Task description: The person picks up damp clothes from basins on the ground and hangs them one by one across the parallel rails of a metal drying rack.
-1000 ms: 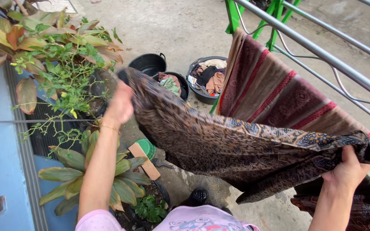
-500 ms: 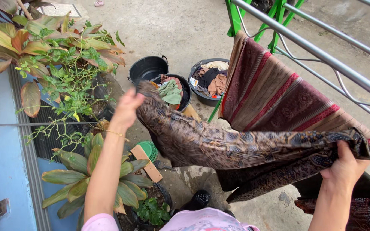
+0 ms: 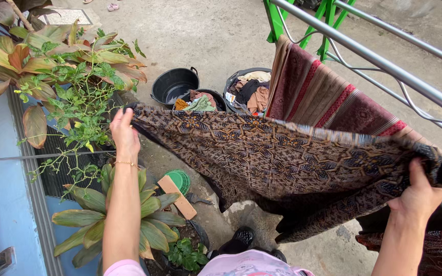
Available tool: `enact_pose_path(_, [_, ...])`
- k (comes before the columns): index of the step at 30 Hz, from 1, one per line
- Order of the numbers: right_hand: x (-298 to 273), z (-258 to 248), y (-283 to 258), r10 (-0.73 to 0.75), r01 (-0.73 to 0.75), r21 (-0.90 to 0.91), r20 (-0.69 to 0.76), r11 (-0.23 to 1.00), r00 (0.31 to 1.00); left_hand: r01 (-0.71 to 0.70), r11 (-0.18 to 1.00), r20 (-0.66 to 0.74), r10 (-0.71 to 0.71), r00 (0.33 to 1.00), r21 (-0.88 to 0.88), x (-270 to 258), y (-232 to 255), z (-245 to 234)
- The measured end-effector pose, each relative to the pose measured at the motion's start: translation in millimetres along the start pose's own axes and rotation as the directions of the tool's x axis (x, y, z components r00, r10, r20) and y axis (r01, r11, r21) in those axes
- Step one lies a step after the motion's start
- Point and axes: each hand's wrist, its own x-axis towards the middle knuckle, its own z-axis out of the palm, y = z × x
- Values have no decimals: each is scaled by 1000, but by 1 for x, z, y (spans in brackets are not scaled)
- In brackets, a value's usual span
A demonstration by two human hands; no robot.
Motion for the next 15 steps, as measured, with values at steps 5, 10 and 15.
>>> enact_pose_path(5, [8, -20, -1, -65, 65, -39, -12, 997, 998, -121, 841, 166, 38, 985, 528, 19, 0, -14])
enact_pose_path(10, [5, -23, 2, -50, 50, -12, -15, 999, 999, -128, 887, 134, 76, 988, 443, 1, -1, 11])
enact_pose_path(15, [11, -29, 3, -48, 49, 2, -99, 999, 994, 4, 898, 62, -35, 997, 440, 19, -14, 14])
